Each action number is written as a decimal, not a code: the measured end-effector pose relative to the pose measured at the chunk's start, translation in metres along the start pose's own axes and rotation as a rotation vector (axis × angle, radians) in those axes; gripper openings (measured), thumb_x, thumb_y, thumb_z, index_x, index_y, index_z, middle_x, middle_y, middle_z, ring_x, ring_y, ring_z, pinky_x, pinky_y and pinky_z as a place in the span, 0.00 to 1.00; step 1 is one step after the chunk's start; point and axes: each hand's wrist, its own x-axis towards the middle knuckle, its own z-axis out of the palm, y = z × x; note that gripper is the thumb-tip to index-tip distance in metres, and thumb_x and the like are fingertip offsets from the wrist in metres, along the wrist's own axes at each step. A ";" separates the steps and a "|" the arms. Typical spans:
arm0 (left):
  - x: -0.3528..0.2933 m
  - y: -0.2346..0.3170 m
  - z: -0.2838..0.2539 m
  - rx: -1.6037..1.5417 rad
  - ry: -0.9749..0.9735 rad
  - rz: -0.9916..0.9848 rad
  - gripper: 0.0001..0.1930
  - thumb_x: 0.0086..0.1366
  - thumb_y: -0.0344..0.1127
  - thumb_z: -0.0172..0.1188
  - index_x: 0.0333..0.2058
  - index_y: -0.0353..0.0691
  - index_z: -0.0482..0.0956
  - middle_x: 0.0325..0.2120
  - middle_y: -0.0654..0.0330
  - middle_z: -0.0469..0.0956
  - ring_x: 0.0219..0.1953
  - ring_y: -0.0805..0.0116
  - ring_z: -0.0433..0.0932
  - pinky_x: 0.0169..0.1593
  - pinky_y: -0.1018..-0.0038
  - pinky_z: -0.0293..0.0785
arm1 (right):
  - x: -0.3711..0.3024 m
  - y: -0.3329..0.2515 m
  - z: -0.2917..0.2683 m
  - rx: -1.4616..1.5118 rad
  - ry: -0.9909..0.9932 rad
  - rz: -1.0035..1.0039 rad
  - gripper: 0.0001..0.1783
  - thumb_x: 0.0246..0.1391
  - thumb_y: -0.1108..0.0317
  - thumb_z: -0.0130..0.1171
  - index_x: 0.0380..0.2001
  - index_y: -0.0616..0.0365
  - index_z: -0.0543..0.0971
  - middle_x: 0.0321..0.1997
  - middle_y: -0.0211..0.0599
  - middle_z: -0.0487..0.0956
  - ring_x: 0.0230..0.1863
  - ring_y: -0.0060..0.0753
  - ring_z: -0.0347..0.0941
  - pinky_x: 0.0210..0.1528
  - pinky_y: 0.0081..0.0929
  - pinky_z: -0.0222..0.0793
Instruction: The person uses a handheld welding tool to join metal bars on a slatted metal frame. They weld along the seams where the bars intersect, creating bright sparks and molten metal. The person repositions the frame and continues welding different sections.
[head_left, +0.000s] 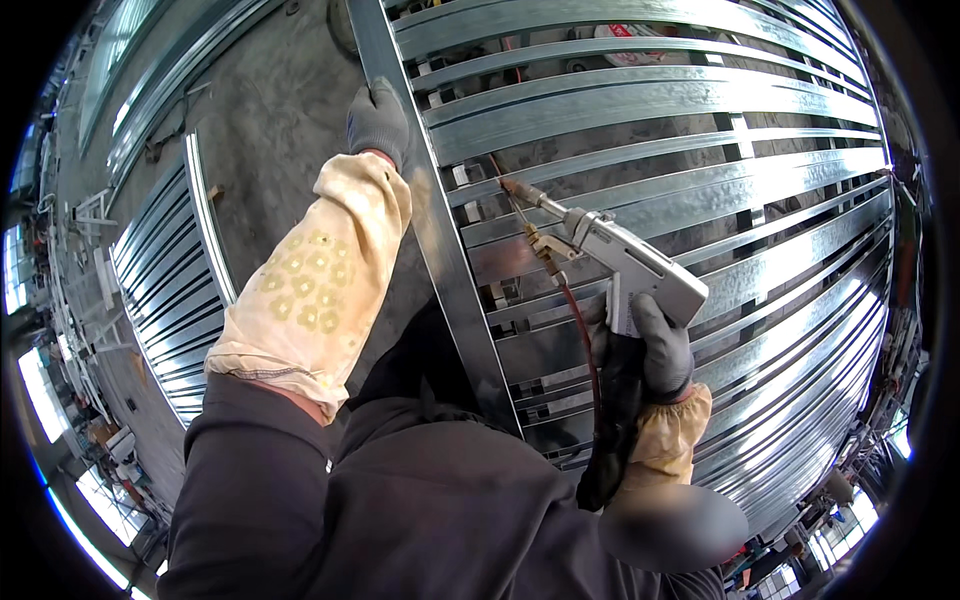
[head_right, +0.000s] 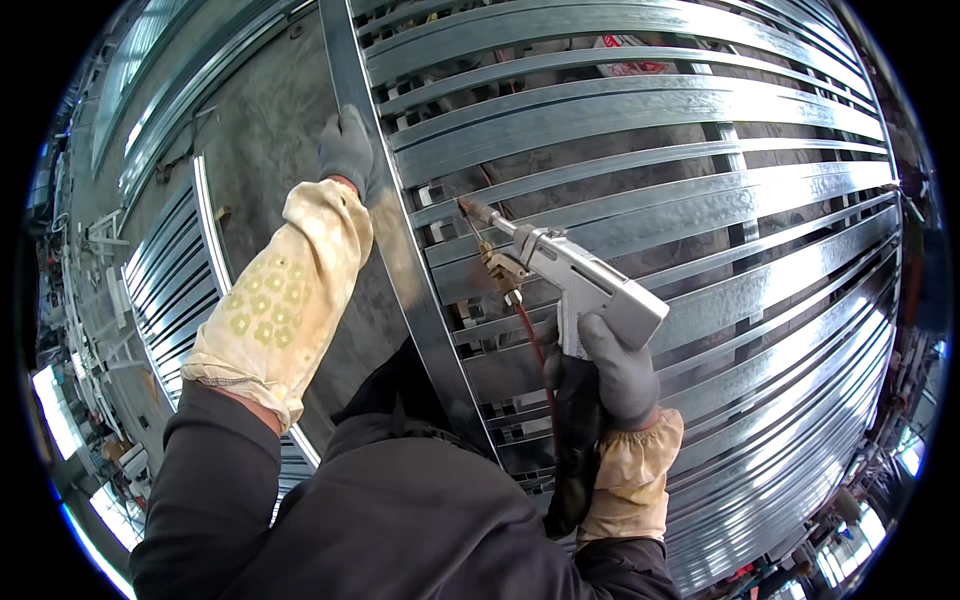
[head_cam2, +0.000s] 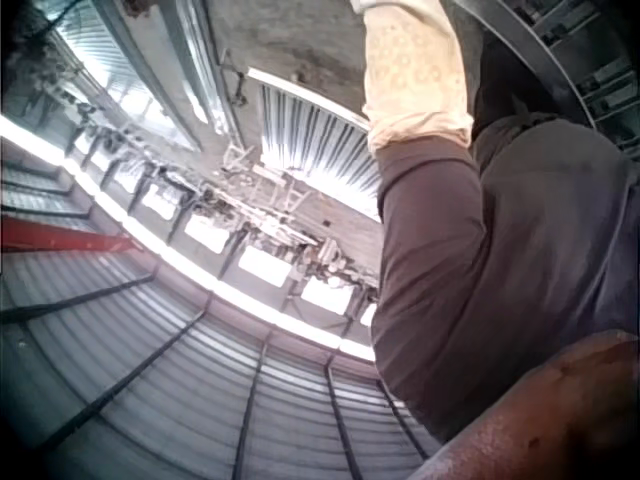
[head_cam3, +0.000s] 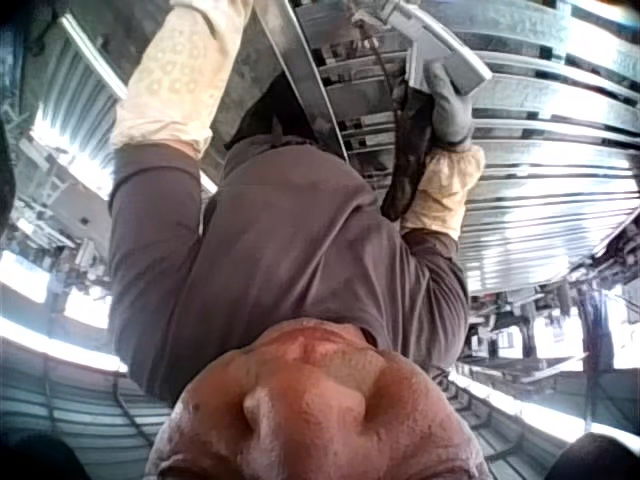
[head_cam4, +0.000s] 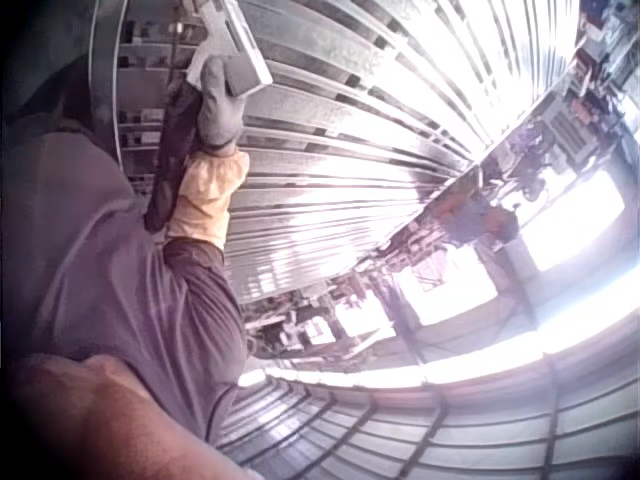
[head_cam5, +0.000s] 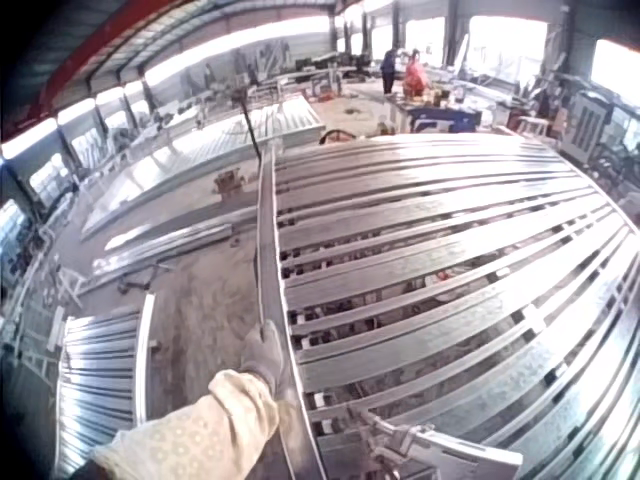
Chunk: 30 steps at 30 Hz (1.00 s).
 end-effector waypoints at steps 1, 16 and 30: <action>-0.002 -0.002 -0.001 0.005 0.000 0.025 0.25 0.71 0.52 0.45 0.41 0.32 0.78 0.40 0.35 0.79 0.47 0.33 0.75 0.50 0.52 0.71 | -0.002 0.004 -0.002 0.001 -0.001 0.012 0.21 0.66 0.58 0.54 0.51 0.67 0.73 0.36 0.46 0.82 0.25 0.32 0.79 0.26 0.26 0.76; -0.080 0.123 0.025 1.064 -0.640 1.131 0.56 0.48 0.66 0.68 0.68 0.37 0.57 0.70 0.48 0.55 0.72 0.48 0.51 0.73 0.57 0.47 | 0.000 0.028 0.012 -0.007 -0.139 -0.024 0.23 0.62 0.66 0.55 0.58 0.63 0.70 0.34 0.34 0.81 0.28 0.20 0.75 0.27 0.21 0.72; -0.083 0.141 0.041 1.071 -0.674 1.207 0.51 0.43 0.55 0.74 0.60 0.29 0.63 0.56 0.46 0.65 0.60 0.47 0.68 0.62 0.59 0.67 | 0.023 0.033 0.007 0.090 -0.212 -0.079 0.26 0.62 0.67 0.58 0.62 0.64 0.68 0.39 0.35 0.81 0.38 0.24 0.77 0.42 0.25 0.73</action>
